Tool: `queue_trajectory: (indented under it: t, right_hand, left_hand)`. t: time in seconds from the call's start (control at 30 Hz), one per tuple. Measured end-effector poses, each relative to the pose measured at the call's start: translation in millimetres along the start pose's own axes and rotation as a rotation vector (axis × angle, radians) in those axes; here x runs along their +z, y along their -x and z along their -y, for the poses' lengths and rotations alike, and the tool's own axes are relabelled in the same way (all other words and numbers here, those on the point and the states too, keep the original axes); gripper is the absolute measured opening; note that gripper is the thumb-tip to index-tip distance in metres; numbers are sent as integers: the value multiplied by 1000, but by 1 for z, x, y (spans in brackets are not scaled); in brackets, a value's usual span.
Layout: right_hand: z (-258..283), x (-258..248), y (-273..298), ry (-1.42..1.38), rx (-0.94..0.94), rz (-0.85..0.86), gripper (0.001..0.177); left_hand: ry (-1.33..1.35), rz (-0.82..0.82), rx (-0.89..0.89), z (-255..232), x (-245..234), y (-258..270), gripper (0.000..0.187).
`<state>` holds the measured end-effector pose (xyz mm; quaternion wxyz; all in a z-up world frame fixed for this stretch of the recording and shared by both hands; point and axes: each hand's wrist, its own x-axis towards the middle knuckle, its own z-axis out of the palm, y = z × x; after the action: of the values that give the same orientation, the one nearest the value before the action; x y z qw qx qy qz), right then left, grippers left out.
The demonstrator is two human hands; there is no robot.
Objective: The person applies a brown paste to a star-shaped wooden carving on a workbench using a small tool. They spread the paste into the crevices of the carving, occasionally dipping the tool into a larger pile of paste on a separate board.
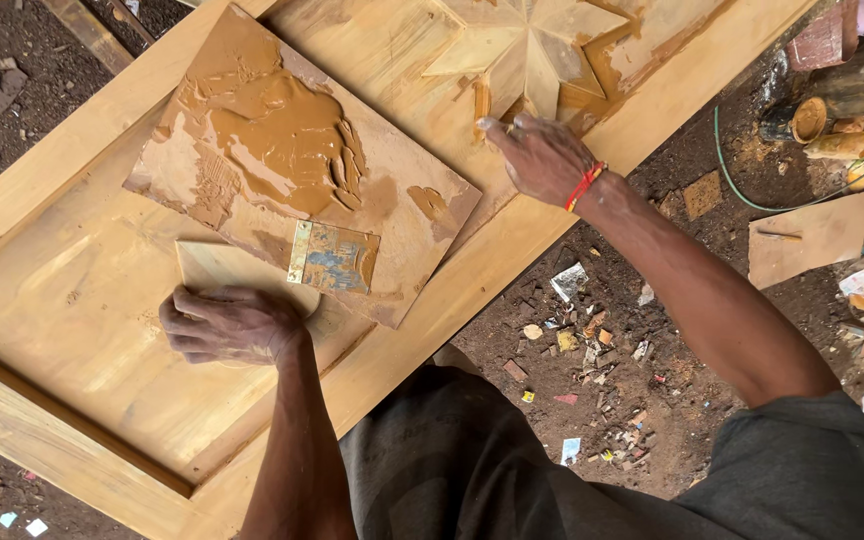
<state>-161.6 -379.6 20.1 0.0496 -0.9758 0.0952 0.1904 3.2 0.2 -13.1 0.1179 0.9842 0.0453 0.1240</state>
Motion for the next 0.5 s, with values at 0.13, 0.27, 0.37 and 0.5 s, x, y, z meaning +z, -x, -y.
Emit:
queue_trajectory:
  t: [0.13, 0.27, 0.37, 0.5]
  right_hand:
    - [13, 1, 20, -410, 158, -135, 39]
    - [19, 14, 26, -946, 491, -477, 28]
    - [29, 35, 18, -1505, 741, -572, 26]
    - [57, 52, 9, -1519, 658, -473, 27]
  left_hand:
    - [43, 12, -29, 0, 0, -1, 20]
    - [32, 5, -26, 3, 2, -1, 21]
    - [46, 16, -33, 3, 3, -1, 22]
    - [14, -3, -12, 4, 2, 0, 18]
